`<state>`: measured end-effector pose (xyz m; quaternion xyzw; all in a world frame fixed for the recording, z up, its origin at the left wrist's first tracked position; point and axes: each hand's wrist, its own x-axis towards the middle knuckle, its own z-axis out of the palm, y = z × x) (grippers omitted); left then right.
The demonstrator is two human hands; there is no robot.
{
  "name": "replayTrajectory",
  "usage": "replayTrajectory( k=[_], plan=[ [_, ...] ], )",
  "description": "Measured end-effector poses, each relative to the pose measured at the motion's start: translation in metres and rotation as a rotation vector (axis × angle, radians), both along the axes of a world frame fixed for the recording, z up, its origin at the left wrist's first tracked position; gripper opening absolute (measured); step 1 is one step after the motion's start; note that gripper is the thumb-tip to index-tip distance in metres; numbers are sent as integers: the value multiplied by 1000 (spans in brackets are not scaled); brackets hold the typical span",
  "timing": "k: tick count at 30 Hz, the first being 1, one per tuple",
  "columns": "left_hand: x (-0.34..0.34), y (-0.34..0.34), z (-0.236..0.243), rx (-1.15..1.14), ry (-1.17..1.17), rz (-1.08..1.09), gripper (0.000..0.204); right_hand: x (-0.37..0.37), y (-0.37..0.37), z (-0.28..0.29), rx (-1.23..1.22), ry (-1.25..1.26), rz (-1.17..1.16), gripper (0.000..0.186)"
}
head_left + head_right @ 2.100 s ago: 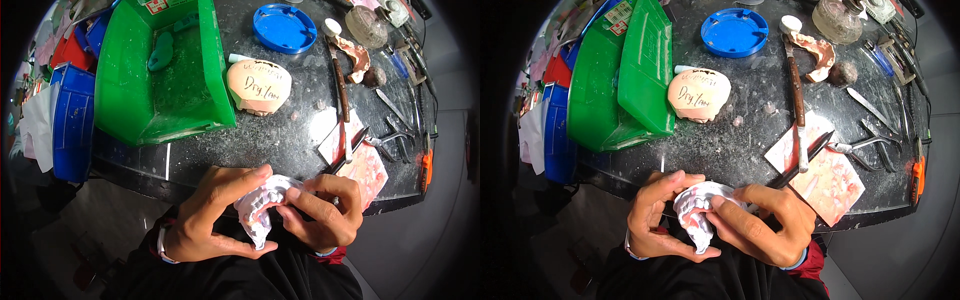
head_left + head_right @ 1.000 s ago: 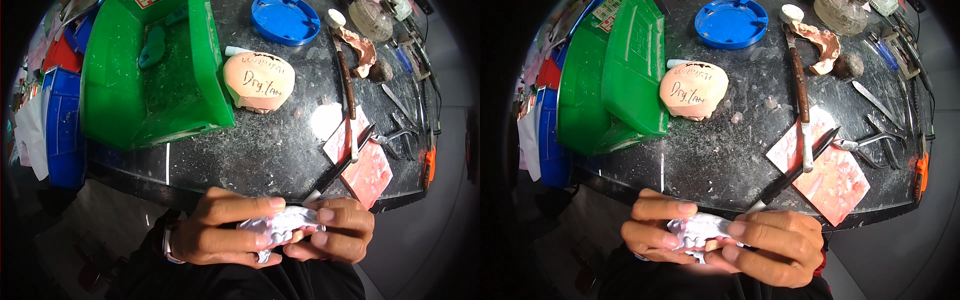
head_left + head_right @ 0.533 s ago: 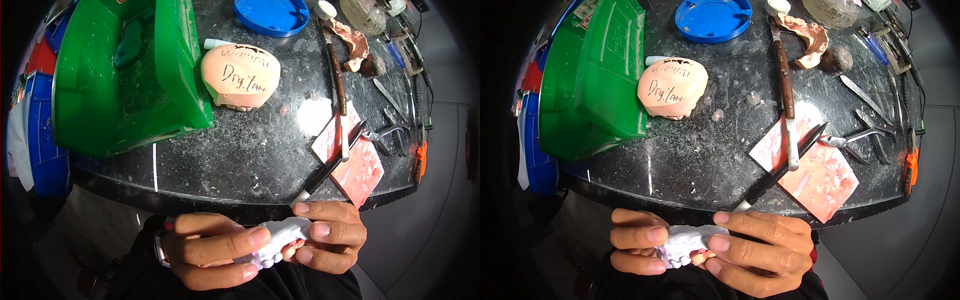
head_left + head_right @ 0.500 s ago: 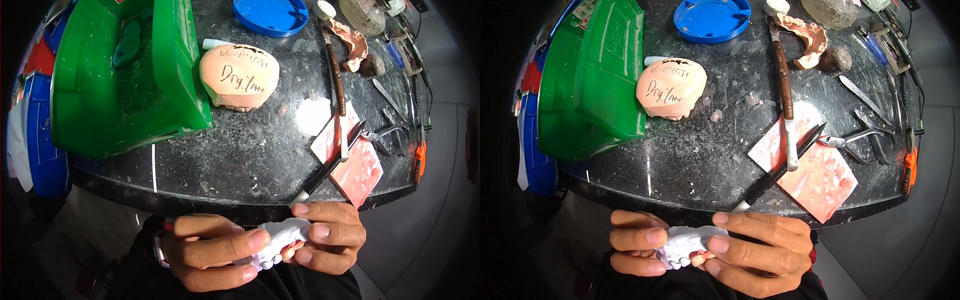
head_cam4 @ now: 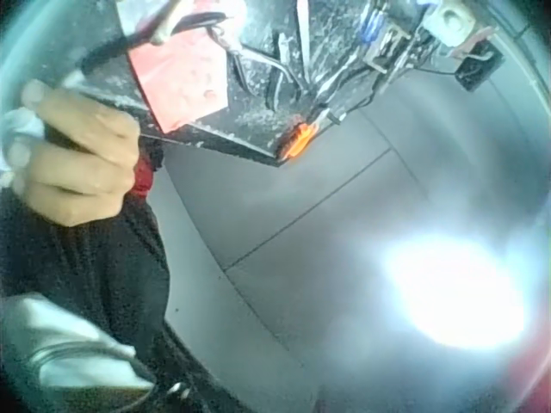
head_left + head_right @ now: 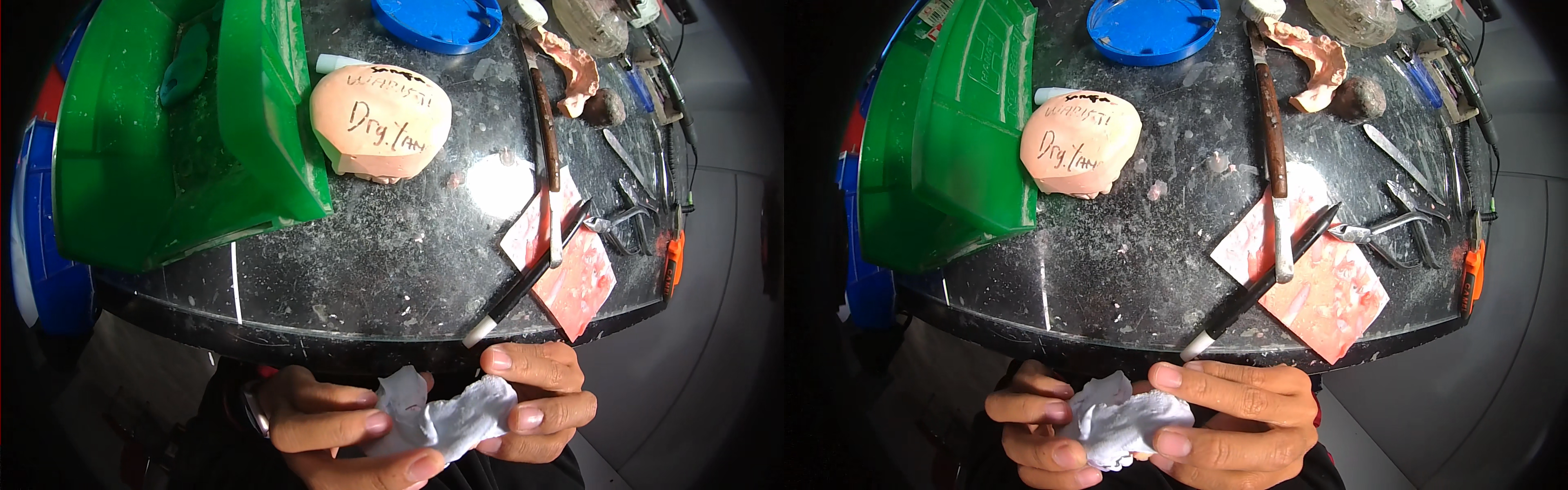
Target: The person fits pink wax components onto a white dental cast. They use hands to align the wax and then use a rotary tool to trim the edges of the wax before re-aligning it on the model.
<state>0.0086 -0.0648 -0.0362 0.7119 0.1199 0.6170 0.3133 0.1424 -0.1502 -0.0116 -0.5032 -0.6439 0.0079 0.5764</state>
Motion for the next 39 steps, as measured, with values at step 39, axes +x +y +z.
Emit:
replayTrajectory(
  k=[39],
  plan=[
    [1, 4, 4, 58, 17, -54, 26, 2, -3, -12, 122, -10, 7, 16]
  ],
)
